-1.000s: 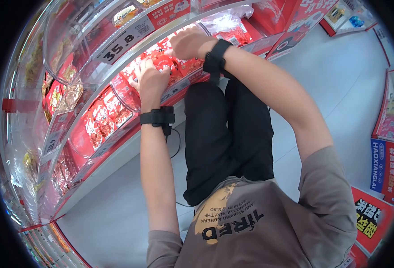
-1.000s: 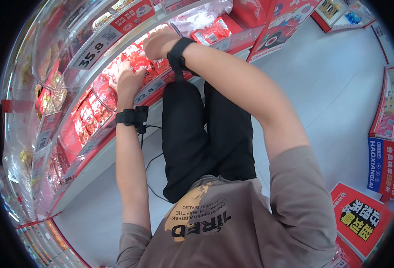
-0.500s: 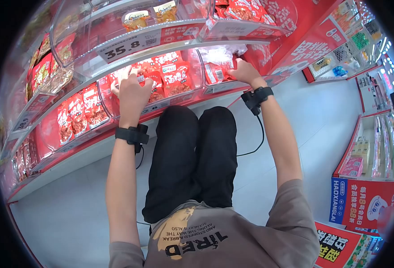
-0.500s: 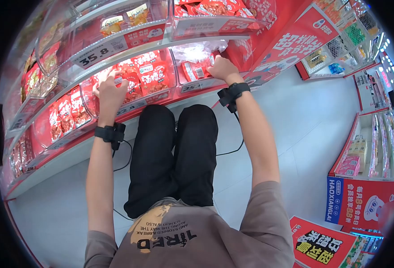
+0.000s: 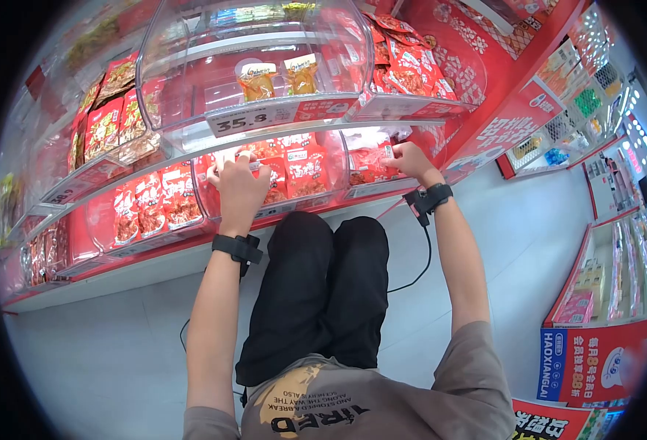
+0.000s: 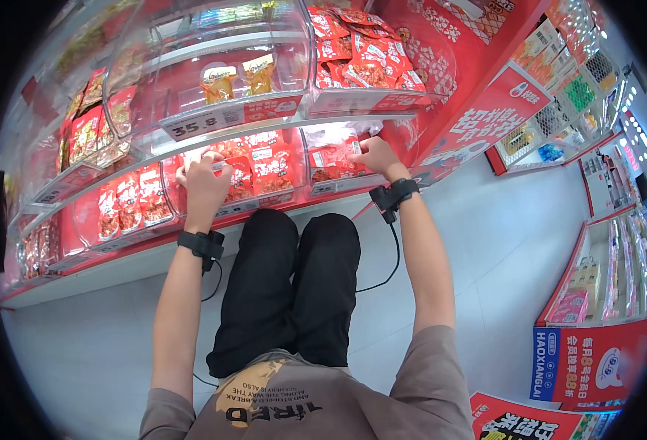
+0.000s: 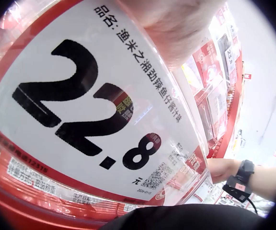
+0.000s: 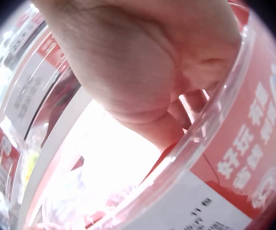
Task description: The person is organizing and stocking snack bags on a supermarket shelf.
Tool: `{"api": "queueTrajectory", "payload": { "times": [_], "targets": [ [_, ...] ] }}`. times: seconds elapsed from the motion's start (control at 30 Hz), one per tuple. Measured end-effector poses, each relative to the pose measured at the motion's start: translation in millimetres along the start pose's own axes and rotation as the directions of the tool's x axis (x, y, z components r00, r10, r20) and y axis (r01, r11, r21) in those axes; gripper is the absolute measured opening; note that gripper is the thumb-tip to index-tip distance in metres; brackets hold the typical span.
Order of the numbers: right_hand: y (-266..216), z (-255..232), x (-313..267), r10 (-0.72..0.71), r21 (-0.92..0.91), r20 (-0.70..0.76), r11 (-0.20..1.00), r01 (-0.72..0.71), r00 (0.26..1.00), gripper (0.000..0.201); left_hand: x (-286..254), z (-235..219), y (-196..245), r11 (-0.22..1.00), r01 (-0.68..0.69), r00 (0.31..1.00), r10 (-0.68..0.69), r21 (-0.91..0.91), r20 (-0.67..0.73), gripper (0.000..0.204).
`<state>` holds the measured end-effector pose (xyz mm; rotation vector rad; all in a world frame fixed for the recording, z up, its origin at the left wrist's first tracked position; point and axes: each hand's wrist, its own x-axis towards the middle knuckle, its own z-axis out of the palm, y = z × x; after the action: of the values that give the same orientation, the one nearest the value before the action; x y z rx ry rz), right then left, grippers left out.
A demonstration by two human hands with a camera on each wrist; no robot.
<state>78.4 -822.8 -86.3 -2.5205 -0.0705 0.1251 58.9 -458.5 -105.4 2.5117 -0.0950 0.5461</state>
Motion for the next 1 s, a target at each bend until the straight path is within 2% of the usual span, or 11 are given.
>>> {"api": "queueTrajectory", "payload": {
  "times": [0.03,0.13,0.27,0.37,0.47,0.53,0.6,0.73,0.8,0.9,1.0],
  "targets": [
    [-2,-4,-2,0.041,-0.209,-0.053,0.977,-0.051,0.998,0.026,-1,1,-1,1.000,-0.013,1.000,0.013,0.003,-0.016,0.021],
    [-11,-10,-26,-0.078,-0.225,-0.359,0.974,-0.005,0.930,0.028,-1,2,-1,1.000,-0.020,0.999,0.021,0.020,-0.040,0.022],
    [-26,-24,-63,-0.249,-0.276,-0.669,0.958,0.077,0.700,0.022,-2,2,-2,1.000,-0.016,0.999,0.016,0.022,-0.033,0.023],
    [-42,-31,-89,-0.306,-0.278,-0.751,0.950,0.140,0.585,0.016,-1,-8,6,1.000,-0.002,1.000,0.002,-0.023,-0.001,0.033],
    [-65,-25,-118,-0.158,-0.094,-0.778,0.986,0.137,0.609,0.014,-3,-4,3,0.996,-0.090,0.994,0.090,-0.004,-0.062,0.032],
    [-80,-15,-128,0.047,0.320,-0.679,0.917,0.239,0.732,0.017,-4,-6,3,0.967,-0.222,0.966,0.201,-0.122,-0.165,0.030],
    [-110,-3,-144,0.199,0.709,-0.431,0.677,0.194,0.880,0.018,-12,-16,8,0.908,-0.342,0.936,0.307,-0.243,-0.171,0.031],
    [-110,36,-152,-0.002,0.491,-0.380,0.847,0.203,0.925,0.019,-61,-74,51,0.725,-0.366,0.841,0.526,-0.584,0.127,0.050],
    [-128,41,-156,-0.024,0.566,-0.283,0.803,0.187,0.959,0.019,-76,-88,64,0.735,-0.392,0.782,0.583,-0.553,0.221,0.074],
    [-151,55,-150,-0.083,0.754,-0.081,0.647,0.115,0.993,0.018,-106,-99,76,0.834,-0.265,0.771,0.485,-0.484,0.413,0.099],
    [-175,49,-152,-0.122,0.891,0.119,0.452,-0.051,0.985,0.026,-107,-110,67,0.866,-0.239,0.803,0.431,-0.440,0.411,0.096]
  ]
}}
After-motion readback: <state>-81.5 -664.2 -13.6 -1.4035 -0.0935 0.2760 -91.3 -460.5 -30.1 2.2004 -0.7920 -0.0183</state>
